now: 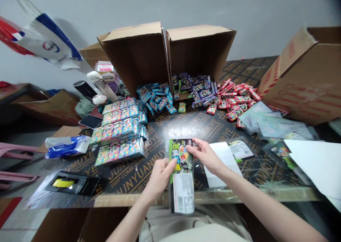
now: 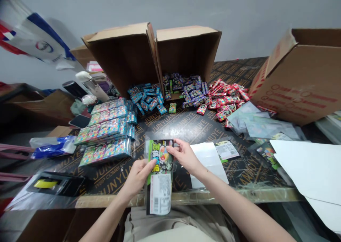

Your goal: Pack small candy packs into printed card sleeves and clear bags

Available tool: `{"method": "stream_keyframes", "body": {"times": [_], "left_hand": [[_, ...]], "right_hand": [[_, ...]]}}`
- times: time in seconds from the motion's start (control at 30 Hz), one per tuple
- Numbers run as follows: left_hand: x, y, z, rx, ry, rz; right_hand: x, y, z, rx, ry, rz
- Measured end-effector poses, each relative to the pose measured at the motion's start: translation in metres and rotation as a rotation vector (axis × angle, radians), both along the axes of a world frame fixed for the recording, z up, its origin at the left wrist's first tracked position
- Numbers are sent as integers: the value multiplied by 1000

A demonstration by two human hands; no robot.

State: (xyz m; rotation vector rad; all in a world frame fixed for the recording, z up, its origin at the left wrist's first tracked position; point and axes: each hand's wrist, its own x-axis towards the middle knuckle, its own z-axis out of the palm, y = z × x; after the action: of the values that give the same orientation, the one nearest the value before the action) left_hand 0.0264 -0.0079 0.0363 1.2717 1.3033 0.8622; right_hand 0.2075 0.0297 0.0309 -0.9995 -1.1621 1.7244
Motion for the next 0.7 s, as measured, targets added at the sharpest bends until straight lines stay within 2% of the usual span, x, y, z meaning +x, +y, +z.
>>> {"method": "stream_keyframes", "body": {"times": [0.1, 0.17, 0.43, 0.5, 0.6, 0.7], "left_hand": [[-5, 10, -1, 10, -39, 125], [-5, 14, -2, -15, -132, 135], [6, 5, -14, -115, -398, -149], [6, 8, -13, -92, -406, -116], [6, 14, -7, -13, -365, 51], [9, 15, -1, 38, -349, 38]], "right_hand": [[0, -9, -2, -125, 87, 264], [0, -14, -6, -140, 89, 340], [9, -4, -13, 19, 36, 72], [10, -2, -12, 73, 16, 24], [7, -3, -9, 104, 0, 13], [4, -3, 1, -6, 98, -130]]}}
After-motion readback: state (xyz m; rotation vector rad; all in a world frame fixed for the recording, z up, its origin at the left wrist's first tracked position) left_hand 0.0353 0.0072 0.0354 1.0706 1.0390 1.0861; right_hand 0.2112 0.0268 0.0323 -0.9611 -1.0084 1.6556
